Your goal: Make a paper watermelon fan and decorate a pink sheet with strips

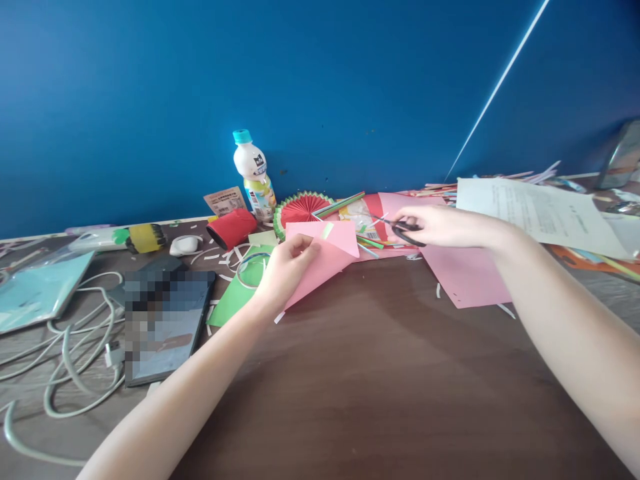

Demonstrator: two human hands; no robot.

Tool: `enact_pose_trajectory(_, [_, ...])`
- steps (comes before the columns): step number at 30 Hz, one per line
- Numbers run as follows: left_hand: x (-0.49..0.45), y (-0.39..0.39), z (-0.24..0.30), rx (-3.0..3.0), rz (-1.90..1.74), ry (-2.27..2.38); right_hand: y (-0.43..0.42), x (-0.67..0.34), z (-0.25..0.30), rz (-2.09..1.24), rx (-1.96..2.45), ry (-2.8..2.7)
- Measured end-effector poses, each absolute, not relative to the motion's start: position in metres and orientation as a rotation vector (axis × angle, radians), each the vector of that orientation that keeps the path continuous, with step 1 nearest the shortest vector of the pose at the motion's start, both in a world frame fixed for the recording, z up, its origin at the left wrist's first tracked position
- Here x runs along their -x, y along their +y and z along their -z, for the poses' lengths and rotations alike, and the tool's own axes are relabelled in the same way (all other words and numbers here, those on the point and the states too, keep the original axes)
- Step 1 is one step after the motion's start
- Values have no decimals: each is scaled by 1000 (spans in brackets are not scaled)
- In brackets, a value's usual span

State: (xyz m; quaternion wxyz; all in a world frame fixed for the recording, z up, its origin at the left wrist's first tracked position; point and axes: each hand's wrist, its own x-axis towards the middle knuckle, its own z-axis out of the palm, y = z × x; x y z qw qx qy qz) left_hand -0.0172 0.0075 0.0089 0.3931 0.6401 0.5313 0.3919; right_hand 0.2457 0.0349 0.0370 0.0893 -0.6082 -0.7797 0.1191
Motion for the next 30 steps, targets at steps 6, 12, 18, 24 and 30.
enact_pose_trajectory(6, [19,8,-8,-1622,-1039,1360,25,-230,-44,-1251,1346,-2473])
enact_pose_trajectory(12, [20,7,-7,-1578,-1079,1312,25,-227,-41,-1381,1344,-2451])
enact_pose_trajectory(18, [15,3,-11,-1563,-1017,1283,17,-210,-44,-1331,1306,-2426])
enact_pose_trajectory(24, [14,3,-11,-1576,-1011,1268,22,-208,-32,-1422,1139,-2388])
enact_pose_trajectory(30, [13,3,-9,-1556,-1011,1261,22,-207,-32,-1431,1106,-2378])
